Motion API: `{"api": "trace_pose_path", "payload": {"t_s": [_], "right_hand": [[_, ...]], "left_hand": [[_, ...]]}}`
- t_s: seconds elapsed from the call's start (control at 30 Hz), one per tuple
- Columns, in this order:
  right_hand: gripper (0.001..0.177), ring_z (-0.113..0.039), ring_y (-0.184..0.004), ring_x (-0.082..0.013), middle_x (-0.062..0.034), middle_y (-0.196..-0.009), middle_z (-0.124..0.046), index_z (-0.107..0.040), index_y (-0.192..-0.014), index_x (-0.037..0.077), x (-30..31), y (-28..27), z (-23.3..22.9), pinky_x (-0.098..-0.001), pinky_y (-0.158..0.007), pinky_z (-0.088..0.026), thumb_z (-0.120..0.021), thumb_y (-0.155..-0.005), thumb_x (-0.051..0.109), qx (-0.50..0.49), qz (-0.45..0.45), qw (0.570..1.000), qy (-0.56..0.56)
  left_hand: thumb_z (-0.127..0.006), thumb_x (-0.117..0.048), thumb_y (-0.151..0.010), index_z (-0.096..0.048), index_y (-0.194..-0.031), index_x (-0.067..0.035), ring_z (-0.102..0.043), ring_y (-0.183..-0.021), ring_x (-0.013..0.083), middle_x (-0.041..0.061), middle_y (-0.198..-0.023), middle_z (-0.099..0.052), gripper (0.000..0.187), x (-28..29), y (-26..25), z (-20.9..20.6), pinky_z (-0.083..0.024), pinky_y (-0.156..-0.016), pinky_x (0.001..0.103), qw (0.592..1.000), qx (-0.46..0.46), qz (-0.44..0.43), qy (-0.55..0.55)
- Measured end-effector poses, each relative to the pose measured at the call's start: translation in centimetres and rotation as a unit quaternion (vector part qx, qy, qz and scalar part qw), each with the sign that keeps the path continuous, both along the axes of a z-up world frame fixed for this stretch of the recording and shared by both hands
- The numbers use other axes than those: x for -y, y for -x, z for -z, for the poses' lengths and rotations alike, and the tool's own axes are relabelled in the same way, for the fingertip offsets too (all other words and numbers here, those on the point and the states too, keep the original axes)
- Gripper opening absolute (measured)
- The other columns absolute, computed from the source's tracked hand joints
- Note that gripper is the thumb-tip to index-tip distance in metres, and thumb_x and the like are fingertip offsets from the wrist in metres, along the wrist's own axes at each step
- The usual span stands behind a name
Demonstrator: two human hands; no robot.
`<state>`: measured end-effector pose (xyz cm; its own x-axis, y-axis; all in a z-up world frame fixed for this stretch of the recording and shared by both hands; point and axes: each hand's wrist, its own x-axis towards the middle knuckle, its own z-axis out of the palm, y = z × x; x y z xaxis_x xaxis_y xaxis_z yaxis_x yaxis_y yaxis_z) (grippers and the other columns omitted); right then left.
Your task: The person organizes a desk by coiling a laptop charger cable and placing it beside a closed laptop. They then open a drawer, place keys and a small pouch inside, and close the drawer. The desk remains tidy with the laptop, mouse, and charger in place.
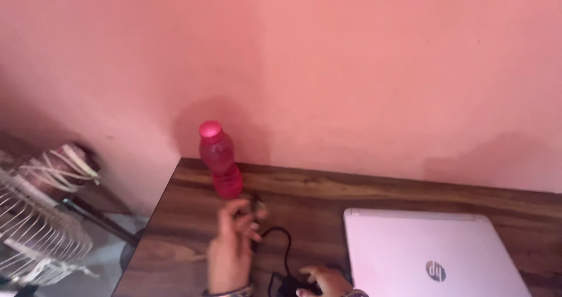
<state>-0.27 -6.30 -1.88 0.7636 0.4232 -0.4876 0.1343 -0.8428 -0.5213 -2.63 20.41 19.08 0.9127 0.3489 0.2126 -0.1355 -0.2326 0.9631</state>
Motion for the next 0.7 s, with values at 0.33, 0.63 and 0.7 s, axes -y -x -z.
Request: {"api": "trace_pose_path", "payload": {"t_s": [0.33,0.63,0.7], "right_hand": [[0.029,-0.074,-0.082,-0.0146,-0.0045,-0.095,-0.071,-0.074,-0.122,0.009,1.1,-5.2,-10.4,-0.0338,-0.077,-0.068,-0.062,-0.097,0.018,-0.065,0.332,0.822,-0.459],[0.028,-0.078,-0.077,-0.0156,-0.0093,-0.086,-0.079,-0.075,-0.111,0.001,0.9,-4.7,-12.1,-0.0312,-0.074,-0.067,-0.075,-0.083,-0.002,-0.041,0.376,0.828,-0.413],[0.033,-0.076,-0.076,-0.0122,-0.0075,-0.086,-0.077,-0.074,-0.113,0.006,0.7,-4.8,-11.9,-0.0293,-0.071,-0.067,-0.077,-0.081,-0.001,-0.029,0.377,0.849,-0.370]], "left_hand": [[-0.079,-0.017,-0.081,-0.075,-0.117,-0.026,-0.079,-0.099,0.0151,0.001,-0.098,-0.083,0.037,5.3,-3.1,5.9,-0.061,-0.083,0.031,0.968,-0.128,0.172,-0.132],[-0.077,-0.037,-0.087,-0.066,-0.121,-0.027,-0.077,-0.088,0.0226,0.004,-0.096,-0.078,0.038,7.6,-4.0,5.3,-0.061,-0.075,0.040,0.951,-0.178,0.214,-0.130],[-0.077,-0.031,-0.088,-0.067,-0.110,-0.019,-0.076,-0.086,0.0255,0.006,-0.089,-0.079,0.027,8.4,-4.4,5.6,-0.060,-0.069,0.044,0.964,-0.133,0.199,-0.115]]}}
